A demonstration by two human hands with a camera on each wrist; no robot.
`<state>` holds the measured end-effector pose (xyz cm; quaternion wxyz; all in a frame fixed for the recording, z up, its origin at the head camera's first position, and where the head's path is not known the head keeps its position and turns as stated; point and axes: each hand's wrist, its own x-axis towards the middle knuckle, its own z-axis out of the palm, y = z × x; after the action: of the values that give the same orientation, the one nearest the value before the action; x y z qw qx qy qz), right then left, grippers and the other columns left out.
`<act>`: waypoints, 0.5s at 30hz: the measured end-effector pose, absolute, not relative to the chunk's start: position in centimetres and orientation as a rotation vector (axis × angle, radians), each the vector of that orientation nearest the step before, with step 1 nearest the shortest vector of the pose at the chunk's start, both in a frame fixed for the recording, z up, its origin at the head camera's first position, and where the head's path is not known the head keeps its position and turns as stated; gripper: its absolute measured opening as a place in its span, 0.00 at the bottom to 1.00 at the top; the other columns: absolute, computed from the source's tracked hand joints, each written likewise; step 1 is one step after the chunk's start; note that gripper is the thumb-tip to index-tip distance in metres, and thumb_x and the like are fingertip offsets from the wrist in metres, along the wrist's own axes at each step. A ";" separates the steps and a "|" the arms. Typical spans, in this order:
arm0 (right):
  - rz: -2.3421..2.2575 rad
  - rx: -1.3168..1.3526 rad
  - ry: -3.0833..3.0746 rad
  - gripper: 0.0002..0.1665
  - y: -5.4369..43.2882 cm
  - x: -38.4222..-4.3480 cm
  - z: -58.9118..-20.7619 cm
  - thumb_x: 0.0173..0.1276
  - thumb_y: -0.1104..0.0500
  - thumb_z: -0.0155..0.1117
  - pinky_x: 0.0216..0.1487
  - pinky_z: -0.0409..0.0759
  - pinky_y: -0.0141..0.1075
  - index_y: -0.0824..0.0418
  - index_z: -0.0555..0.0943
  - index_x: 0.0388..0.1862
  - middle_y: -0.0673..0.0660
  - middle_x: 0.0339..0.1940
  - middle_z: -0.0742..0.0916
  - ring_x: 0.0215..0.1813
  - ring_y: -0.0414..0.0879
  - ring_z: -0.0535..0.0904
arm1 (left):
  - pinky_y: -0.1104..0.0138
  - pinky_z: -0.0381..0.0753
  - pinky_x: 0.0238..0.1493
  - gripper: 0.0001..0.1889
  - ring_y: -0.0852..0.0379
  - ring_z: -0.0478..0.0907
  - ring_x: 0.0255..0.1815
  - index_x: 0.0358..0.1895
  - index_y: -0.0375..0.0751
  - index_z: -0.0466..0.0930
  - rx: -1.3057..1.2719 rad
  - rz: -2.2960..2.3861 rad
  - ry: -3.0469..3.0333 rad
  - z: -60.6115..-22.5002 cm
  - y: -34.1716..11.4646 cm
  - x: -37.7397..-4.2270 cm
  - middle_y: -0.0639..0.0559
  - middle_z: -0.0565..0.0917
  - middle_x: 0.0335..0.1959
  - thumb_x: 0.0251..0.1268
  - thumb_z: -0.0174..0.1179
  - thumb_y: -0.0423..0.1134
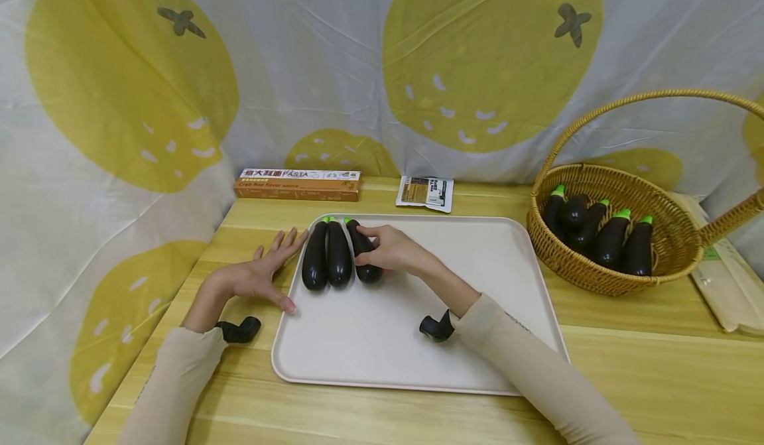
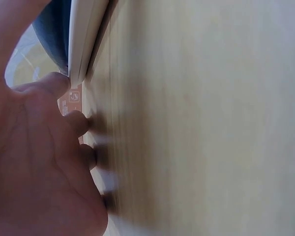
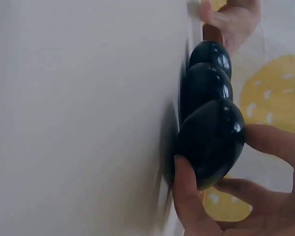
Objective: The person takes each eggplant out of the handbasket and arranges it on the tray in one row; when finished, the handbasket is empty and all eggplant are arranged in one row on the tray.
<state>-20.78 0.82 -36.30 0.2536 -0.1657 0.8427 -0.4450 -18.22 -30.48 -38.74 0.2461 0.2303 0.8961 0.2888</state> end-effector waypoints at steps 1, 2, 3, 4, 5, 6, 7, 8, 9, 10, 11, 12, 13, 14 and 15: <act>-1.214 -0.456 2.279 0.45 0.9 -20.8 -36.3 0.68 0.54 0.70 0.27 0.79 0.32 0.52 0.64 0.82 0.54 0.35 0.84 0.20 0.42 0.75 | 0.24 0.19 0.71 0.76 0.26 0.14 0.81 0.85 0.41 0.29 0.627 0.788 2.444 -38.7 -30.5 -18.2 0.29 0.22 0.83 0.45 0.83 0.56; -1.221 -0.460 2.263 0.45 1.0 -20.9 -36.3 0.69 0.54 0.69 0.29 0.80 0.33 0.52 0.64 0.83 0.56 0.38 0.86 0.22 0.42 0.76 | 0.24 0.19 0.71 0.76 0.27 0.14 0.81 0.85 0.42 0.29 0.627 0.788 2.444 -38.8 -30.5 -18.2 0.29 0.22 0.83 0.45 0.83 0.56; -1.233 -0.458 2.243 0.44 1.1 -20.9 -36.4 0.70 0.53 0.68 0.31 0.82 0.34 0.51 0.63 0.83 0.57 0.41 0.86 0.24 0.42 0.78 | 0.24 0.19 0.71 0.76 0.27 0.14 0.81 0.85 0.42 0.29 0.626 0.790 2.442 -38.8 -30.5 -18.2 0.29 0.22 0.83 0.45 0.83 0.56; -1.242 -0.458 2.224 0.44 1.2 -20.9 -36.3 0.71 0.53 0.67 0.33 0.84 0.35 0.51 0.62 0.83 0.58 0.43 0.86 0.26 0.43 0.79 | 0.24 0.19 0.71 0.76 0.27 0.14 0.81 0.85 0.42 0.29 0.629 0.792 2.441 -38.8 -30.4 -18.2 0.29 0.22 0.83 0.45 0.83 0.56; -1.255 -0.453 2.208 0.44 1.3 -20.9 -36.3 0.72 0.54 0.67 0.35 0.86 0.36 0.51 0.62 0.84 0.60 0.46 0.86 0.29 0.43 0.81 | 0.24 0.19 0.71 0.76 0.27 0.14 0.81 0.85 0.42 0.29 0.631 0.792 2.442 -38.8 -30.4 -18.2 0.29 0.22 0.83 0.44 0.83 0.56; -1.271 -0.441 2.189 0.43 1.4 -20.9 -36.3 0.73 0.54 0.66 0.38 0.88 0.37 0.51 0.61 0.84 0.61 0.50 0.86 0.34 0.44 0.82 | 0.24 0.19 0.71 0.76 0.26 0.14 0.81 0.85 0.42 0.29 0.636 0.797 2.440 -38.8 -30.4 -18.2 0.29 0.22 0.83 0.44 0.83 0.56; -1.287 -0.426 2.172 0.43 1.6 -20.9 -36.3 0.74 0.55 0.65 0.40 0.89 0.38 0.51 0.61 0.84 0.62 0.53 0.85 0.38 0.44 0.83 | 0.24 0.19 0.71 0.76 0.26 0.14 0.81 0.85 0.42 0.29 0.642 0.800 2.439 -38.8 -30.3 -18.2 0.29 0.22 0.83 0.44 0.83 0.55; -1.301 -0.414 2.156 0.43 1.7 -20.9 -36.3 0.74 0.55 0.64 0.42 0.90 0.39 0.51 0.60 0.84 0.63 0.55 0.85 0.43 0.45 0.84 | 0.24 0.19 0.71 0.76 0.26 0.14 0.81 0.85 0.43 0.29 0.641 0.800 2.440 -38.8 -30.3 -18.2 0.29 0.22 0.83 0.44 0.83 0.55; -1.310 -0.401 2.145 0.43 1.8 -20.9 -36.3 0.75 0.55 0.64 0.44 0.90 0.40 0.51 0.60 0.84 0.63 0.57 0.84 0.46 0.46 0.83 | 0.24 0.19 0.71 0.76 0.26 0.14 0.81 0.85 0.43 0.29 0.639 0.802 2.440 -38.8 -30.3 -18.3 0.29 0.22 0.83 0.44 0.83 0.56; -1.320 -0.397 2.136 0.43 1.9 -20.8 -36.3 0.75 0.55 0.64 0.46 0.90 0.41 0.51 0.60 0.84 0.64 0.58 0.83 0.48 0.46 0.83 | 0.24 0.19 0.71 0.76 0.26 0.14 0.81 0.85 0.43 0.30 0.638 0.800 2.442 -38.8 -30.2 -18.3 0.29 0.22 0.83 0.44 0.83 0.56; -1.329 -0.393 2.128 0.43 2.0 -20.8 -36.4 0.75 0.55 0.64 0.47 0.90 0.41 0.52 0.59 0.85 0.64 0.59 0.83 0.50 0.47 0.83 | 0.24 0.19 0.71 0.76 0.26 0.14 0.81 0.85 0.43 0.30 0.635 0.800 2.443 -38.8 -30.3 -18.3 0.29 0.22 0.83 0.44 0.83 0.56; -1.338 -0.394 2.120 0.43 2.2 -20.8 -36.4 0.75 0.56 0.64 0.47 0.90 0.41 0.52 0.60 0.84 0.64 0.60 0.83 0.51 0.47 0.83 | 0.24 0.19 0.71 0.76 0.26 0.14 0.81 0.85 0.43 0.30 0.636 0.804 2.440 -38.8 -30.3 -18.3 0.29 0.22 0.83 0.44 0.83 0.56; -1.346 -0.397 2.112 0.43 2.3 -20.8 -36.5 0.75 0.56 0.65 0.48 0.90 0.41 0.52 0.60 0.84 0.64 0.60 0.83 0.51 0.47 0.82 | 0.24 0.19 0.71 0.76 0.27 0.14 0.81 0.85 0.43 0.30 0.629 0.801 2.442 -38.7 -30.3 -18.3 0.29 0.22 0.83 0.44 0.83 0.56; -1.353 -0.403 2.106 0.43 2.3 -20.8 -36.5 0.74 0.56 0.65 0.48 0.90 0.41 0.52 0.60 0.84 0.64 0.59 0.83 0.51 0.47 0.82 | 0.24 0.19 0.71 0.76 0.27 0.14 0.82 0.85 0.44 0.30 0.623 0.796 2.444 -38.7 -30.3 -18.3 0.30 0.22 0.83 0.44 0.83 0.56; -1.360 -0.409 2.098 0.43 2.4 -20.8 -36.6 0.74 0.57 0.66 0.48 0.90 0.41 0.53 0.61 0.84 0.65 0.59 0.83 0.50 0.47 0.82 | 0.24 0.19 0.71 0.76 0.27 0.14 0.82 0.85 0.44 0.30 0.621 0.797 2.444 -38.7 -30.3 -18.2 0.29 0.22 0.83 0.44 0.83 0.56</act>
<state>-20.79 2.36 -36.56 0.2996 -0.1540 0.7901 -0.5121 -18.25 -30.33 -38.70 0.2456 0.2276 0.8958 0.2922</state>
